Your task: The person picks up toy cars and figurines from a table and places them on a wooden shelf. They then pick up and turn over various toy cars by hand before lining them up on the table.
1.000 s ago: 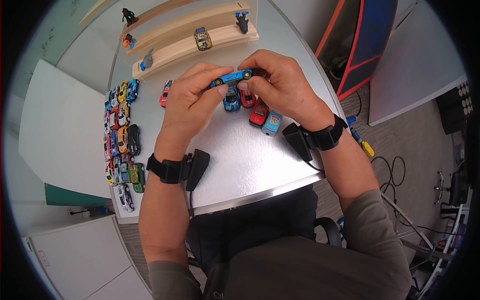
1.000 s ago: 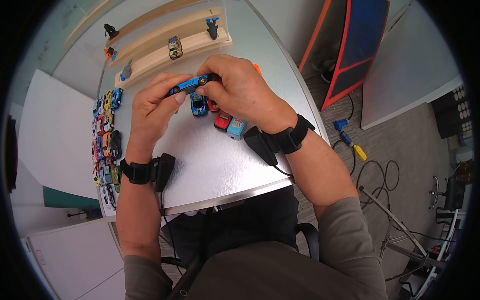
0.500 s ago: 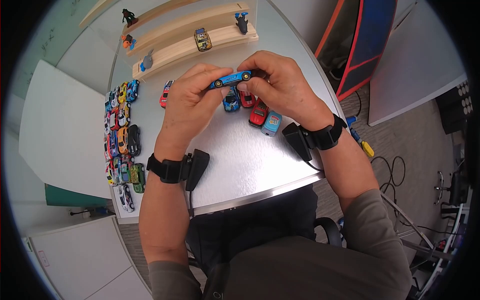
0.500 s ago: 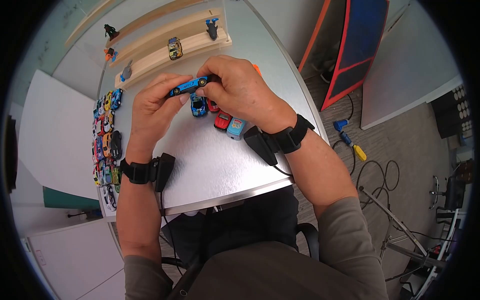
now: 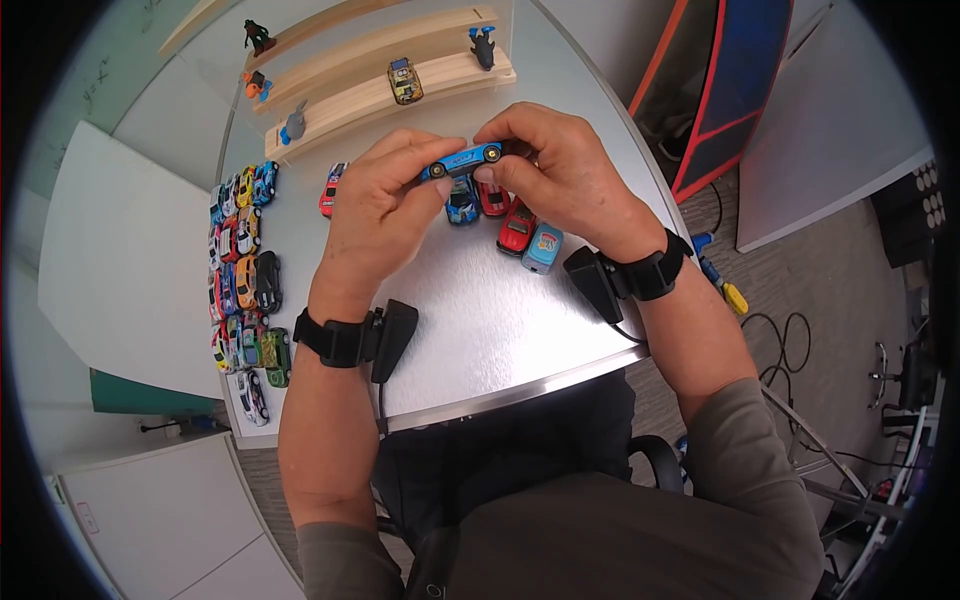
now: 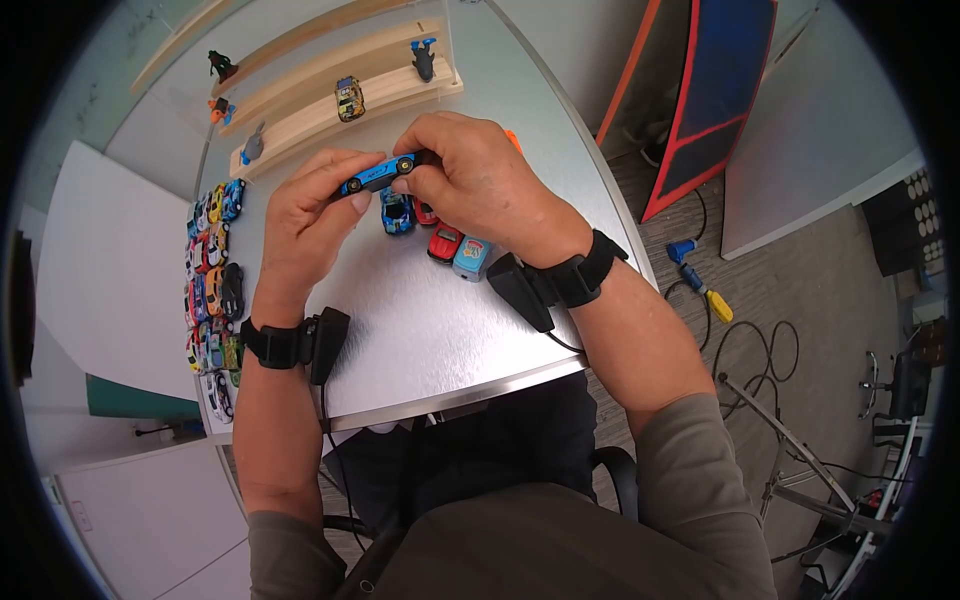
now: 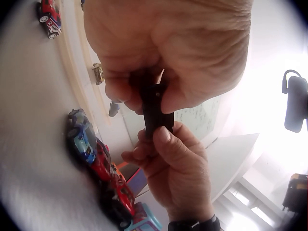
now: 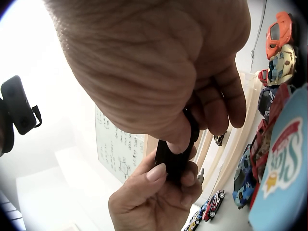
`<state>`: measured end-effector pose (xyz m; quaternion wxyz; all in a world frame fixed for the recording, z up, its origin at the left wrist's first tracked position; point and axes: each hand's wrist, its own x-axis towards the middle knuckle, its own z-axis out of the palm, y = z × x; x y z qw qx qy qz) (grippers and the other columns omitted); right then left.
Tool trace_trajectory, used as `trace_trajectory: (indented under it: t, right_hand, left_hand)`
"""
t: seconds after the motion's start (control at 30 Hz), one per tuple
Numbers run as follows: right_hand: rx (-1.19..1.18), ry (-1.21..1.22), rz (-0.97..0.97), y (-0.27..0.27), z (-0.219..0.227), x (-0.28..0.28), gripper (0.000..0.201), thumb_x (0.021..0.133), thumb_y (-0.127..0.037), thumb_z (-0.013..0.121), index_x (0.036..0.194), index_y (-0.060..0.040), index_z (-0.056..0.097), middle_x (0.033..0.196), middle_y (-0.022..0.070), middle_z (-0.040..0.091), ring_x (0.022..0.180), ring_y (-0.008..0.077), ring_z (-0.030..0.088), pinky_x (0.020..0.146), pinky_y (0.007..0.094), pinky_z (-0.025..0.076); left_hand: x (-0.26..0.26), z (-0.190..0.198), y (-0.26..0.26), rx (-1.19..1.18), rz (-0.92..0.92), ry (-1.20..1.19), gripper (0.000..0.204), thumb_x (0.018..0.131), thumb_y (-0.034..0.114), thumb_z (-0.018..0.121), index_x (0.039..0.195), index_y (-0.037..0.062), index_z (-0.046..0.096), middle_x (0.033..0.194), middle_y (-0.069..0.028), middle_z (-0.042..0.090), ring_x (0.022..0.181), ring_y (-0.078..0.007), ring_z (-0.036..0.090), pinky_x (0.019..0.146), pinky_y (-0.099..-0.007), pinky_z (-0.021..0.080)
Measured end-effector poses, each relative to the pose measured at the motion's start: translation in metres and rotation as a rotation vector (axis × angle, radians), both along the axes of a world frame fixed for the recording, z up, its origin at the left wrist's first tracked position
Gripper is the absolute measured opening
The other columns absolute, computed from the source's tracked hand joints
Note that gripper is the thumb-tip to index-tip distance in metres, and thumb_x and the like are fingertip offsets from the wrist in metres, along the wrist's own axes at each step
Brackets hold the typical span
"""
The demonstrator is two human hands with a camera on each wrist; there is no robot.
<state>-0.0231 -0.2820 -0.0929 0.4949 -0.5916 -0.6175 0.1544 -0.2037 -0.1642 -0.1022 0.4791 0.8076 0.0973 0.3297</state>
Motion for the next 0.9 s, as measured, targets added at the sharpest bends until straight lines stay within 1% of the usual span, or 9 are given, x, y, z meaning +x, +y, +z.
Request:
trace_trajectory:
  t: [0.03,0.17,0.23,0.5,0.6,0.67,0.77,0.83,0.9]
  right_hand:
    - [-0.004,0.027,-0.010,0.0001,0.0004,-0.0005,0.016,0.084,-0.006,0.075,0.096,0.0014,0.068,0.083,0.0127,0.066,0.070,0.0206,0.066,0.064,0.0329,0.052]
    - [0.007,0.016,-0.013,-0.0001,-0.0002,0.0000,0.016,0.083,-0.006,0.075,0.096,0.0012,0.068,0.083,0.0124,0.066,0.070,0.0205,0.065,0.064,0.0329,0.052]
    - [0.021,-0.048,0.003,-0.0003,-0.0016,0.0012,0.017,0.088,0.000,0.072,0.104,0.0017,0.068,0.083,0.0047,0.068,0.070,0.0072,0.062,0.061,0.0240,0.051]
    - [-0.002,-0.008,0.027,0.0008,-0.0033,0.0025,0.018,0.088,-0.002,0.073,0.105,0.0020,0.068,0.083,0.0033,0.067,0.070,0.0068,0.062,0.062,0.0235,0.051]
    - [-0.016,0.023,0.046,0.0006,-0.0034,0.0030,0.018,0.089,-0.003,0.073,0.106,0.0020,0.068,0.082,0.0028,0.067,0.070,0.0065,0.062,0.062,0.0234,0.051]
    - [-0.030,0.039,0.056,-0.0001,-0.0022,0.0030,0.018,0.090,-0.004,0.073,0.106,0.0020,0.068,0.082,0.0026,0.067,0.069,0.0064,0.061,0.061,0.0234,0.050]
    - [-0.035,0.016,0.045,-0.0007,-0.0002,0.0020,0.017,0.092,-0.006,0.071,0.107,0.0017,0.068,0.081,0.0024,0.067,0.068,0.0062,0.061,0.061,0.0237,0.050]
    - [-0.004,0.032,0.027,-0.0001,-0.0001,0.0014,0.018,0.088,-0.010,0.071,0.100,0.0024,0.069,0.086,0.0148,0.067,0.073,0.0237,0.067,0.066,0.0341,0.053]
    - [0.001,0.031,0.031,0.0001,-0.0009,0.0013,0.018,0.088,-0.009,0.070,0.102,0.0026,0.069,0.087,0.0152,0.067,0.074,0.0249,0.067,0.068,0.0347,0.053]
  left_hand:
    - [0.0002,-0.0002,0.0002,0.015,-0.004,-0.012,0.033,0.087,-0.006,0.062,0.118,-0.0025,0.071,0.104,-0.0077,0.067,0.091,-0.0134,0.064,0.079,-0.0236,0.049]
    - [0.0021,-0.0025,-0.0004,0.038,0.008,-0.029,0.034,0.085,-0.008,0.063,0.118,-0.0024,0.071,0.104,-0.0077,0.068,0.091,-0.0140,0.064,0.079,-0.0241,0.050]
    - [0.0032,-0.0037,0.0000,0.057,0.013,-0.035,0.034,0.085,-0.008,0.064,0.117,-0.0023,0.071,0.104,-0.0077,0.068,0.092,-0.0143,0.065,0.078,-0.0243,0.050]
    - [0.0029,-0.0061,0.0032,0.089,0.024,-0.052,0.032,0.086,-0.007,0.065,0.116,-0.0021,0.072,0.103,-0.0078,0.068,0.091,-0.0142,0.065,0.078,-0.0245,0.050]
    - [0.0013,-0.0043,0.0035,0.076,-0.006,0.010,0.031,0.090,-0.007,0.065,0.120,-0.0030,0.070,0.111,-0.0088,0.067,0.102,-0.0147,0.064,0.089,-0.0253,0.050]
    - [0.0034,-0.0050,0.0017,0.077,0.021,-0.038,0.031,0.087,-0.006,0.065,0.117,-0.0025,0.071,0.102,-0.0075,0.068,0.090,-0.0134,0.064,0.077,-0.0239,0.050]
    - [0.0029,-0.0045,0.0024,0.083,0.029,-0.030,0.030,0.087,-0.005,0.065,0.116,-0.0021,0.071,0.102,-0.0076,0.068,0.089,-0.0132,0.064,0.077,-0.0239,0.050]
    - [0.0029,-0.0046,0.0032,0.075,0.029,-0.027,0.029,0.088,-0.005,0.065,0.116,-0.0019,0.071,0.102,-0.0077,0.068,0.089,-0.0135,0.064,0.077,-0.0242,0.050]
    - [0.0021,-0.0046,0.0045,0.068,0.028,-0.024,0.029,0.088,-0.005,0.066,0.116,-0.0017,0.071,0.102,-0.0077,0.068,0.089,-0.0138,0.064,0.077,-0.0244,0.050]
